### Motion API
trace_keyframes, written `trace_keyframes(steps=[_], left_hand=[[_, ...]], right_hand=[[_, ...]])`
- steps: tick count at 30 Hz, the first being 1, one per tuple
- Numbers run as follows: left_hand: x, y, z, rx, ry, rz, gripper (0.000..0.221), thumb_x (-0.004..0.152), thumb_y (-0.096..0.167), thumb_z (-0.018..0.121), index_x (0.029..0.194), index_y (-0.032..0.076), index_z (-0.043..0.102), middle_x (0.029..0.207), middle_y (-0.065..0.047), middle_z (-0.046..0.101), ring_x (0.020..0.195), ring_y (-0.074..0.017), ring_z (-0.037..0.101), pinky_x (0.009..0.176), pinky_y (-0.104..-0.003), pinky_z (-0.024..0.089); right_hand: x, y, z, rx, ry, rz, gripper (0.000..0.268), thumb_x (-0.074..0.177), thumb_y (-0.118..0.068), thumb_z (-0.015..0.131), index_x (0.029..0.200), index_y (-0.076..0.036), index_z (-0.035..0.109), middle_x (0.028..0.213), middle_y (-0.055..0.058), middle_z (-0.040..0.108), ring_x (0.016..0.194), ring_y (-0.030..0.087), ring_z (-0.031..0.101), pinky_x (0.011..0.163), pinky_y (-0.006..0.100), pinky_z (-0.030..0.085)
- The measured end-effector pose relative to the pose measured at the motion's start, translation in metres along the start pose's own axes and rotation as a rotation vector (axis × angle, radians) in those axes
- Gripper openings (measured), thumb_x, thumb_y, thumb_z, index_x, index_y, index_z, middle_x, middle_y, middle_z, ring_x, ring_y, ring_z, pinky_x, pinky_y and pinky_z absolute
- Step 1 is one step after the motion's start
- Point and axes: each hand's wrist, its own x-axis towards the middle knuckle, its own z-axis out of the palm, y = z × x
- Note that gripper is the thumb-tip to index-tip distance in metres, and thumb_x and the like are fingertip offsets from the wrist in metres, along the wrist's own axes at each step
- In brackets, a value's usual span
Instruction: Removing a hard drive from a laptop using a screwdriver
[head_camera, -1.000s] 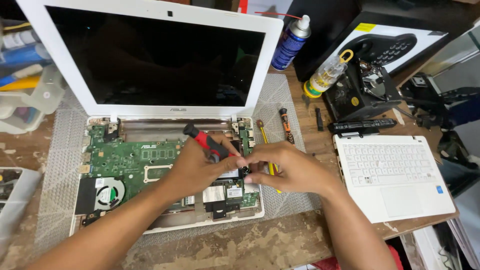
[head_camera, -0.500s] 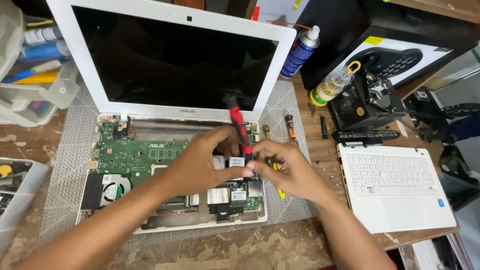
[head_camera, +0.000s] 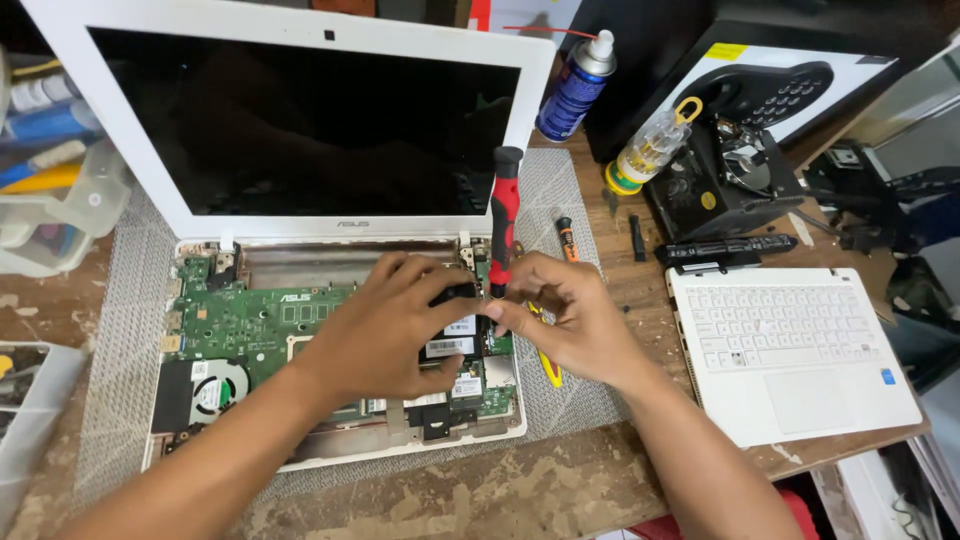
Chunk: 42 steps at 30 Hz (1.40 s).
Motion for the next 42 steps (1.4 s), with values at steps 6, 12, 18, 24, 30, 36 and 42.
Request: trace_keyframes(steps=[6,12,18,24,30,36,42], left_hand=[[0.005,0.000,-0.005,-0.038,0.052,0.009,0.057,0.069,0.037,0.067,0.119,0.010,0.071,0.122,-0.022,0.065,0.112,-0.0387,0.064,0.097,-0.054,0.044],[-0.004,-0.017,0.010,-0.284,0.187,0.030,0.047,0.066,0.030,0.069,0.107,0.008,0.072,0.108,-0.016,0.053,0.091,-0.0338,0.062,0.083,-0.046,0.054],[-0.005,-0.029,0.026,-0.348,0.189,0.049,0.033,0.087,0.038,0.061,0.096,0.007,0.064,0.102,-0.015,0.052,0.086,-0.0357,0.061,0.077,-0.046,0.052],[0.011,0.007,-0.015,-0.066,-0.141,-0.076,0.041,0.101,0.034,0.051,0.129,0.011,0.068,0.125,-0.027,0.062,0.119,-0.0420,0.059,0.104,-0.058,0.041],[0.012,0.007,-0.009,0.028,-0.162,-0.080,0.031,0.094,0.017,0.060,0.122,0.015,0.073,0.127,-0.021,0.057,0.119,-0.0404,0.056,0.102,-0.058,0.042],[0.010,0.007,-0.005,0.004,-0.100,-0.084,0.025,0.094,0.018,0.063,0.115,0.017,0.076,0.125,-0.013,0.055,0.119,-0.0353,0.054,0.102,-0.053,0.041],[0.013,0.009,-0.006,-0.045,-0.163,-0.155,0.025,0.099,0.022,0.056,0.116,0.019,0.074,0.124,-0.015,0.058,0.122,-0.0335,0.053,0.105,-0.053,0.037]], right_hand=[[0.008,-0.020,0.007,0.057,0.028,-0.016,0.017,0.084,0.004,0.074,0.100,0.001,0.069,0.075,0.018,0.072,0.062,0.024,0.067,0.058,0.032,0.057],[-0.003,0.010,0.001,0.073,0.092,0.017,0.028,0.083,0.006,0.074,0.108,-0.001,0.064,0.089,0.013,0.072,0.079,0.018,0.065,0.064,0.027,0.054],[-0.002,0.011,-0.005,0.018,0.143,0.032,0.030,0.083,0.009,0.073,0.110,0.003,0.062,0.089,0.016,0.070,0.080,0.019,0.068,0.071,0.031,0.058],[0.001,0.004,-0.004,-0.012,0.130,0.027,0.030,0.083,0.009,0.074,0.110,0.003,0.063,0.087,0.016,0.070,0.080,0.018,0.069,0.067,0.028,0.057],[0.006,-0.002,-0.004,-0.026,0.120,-0.006,0.032,0.081,0.010,0.074,0.111,0.003,0.063,0.086,0.016,0.070,0.076,0.019,0.066,0.064,0.029,0.056],[0.007,-0.002,-0.006,-0.043,0.115,-0.030,0.033,0.079,0.011,0.074,0.109,0.004,0.065,0.084,0.017,0.070,0.074,0.020,0.065,0.061,0.030,0.057],[0.006,-0.002,-0.003,-0.058,0.121,-0.031,0.032,0.079,0.011,0.073,0.109,0.005,0.065,0.081,0.016,0.067,0.072,0.020,0.063,0.059,0.029,0.054]])
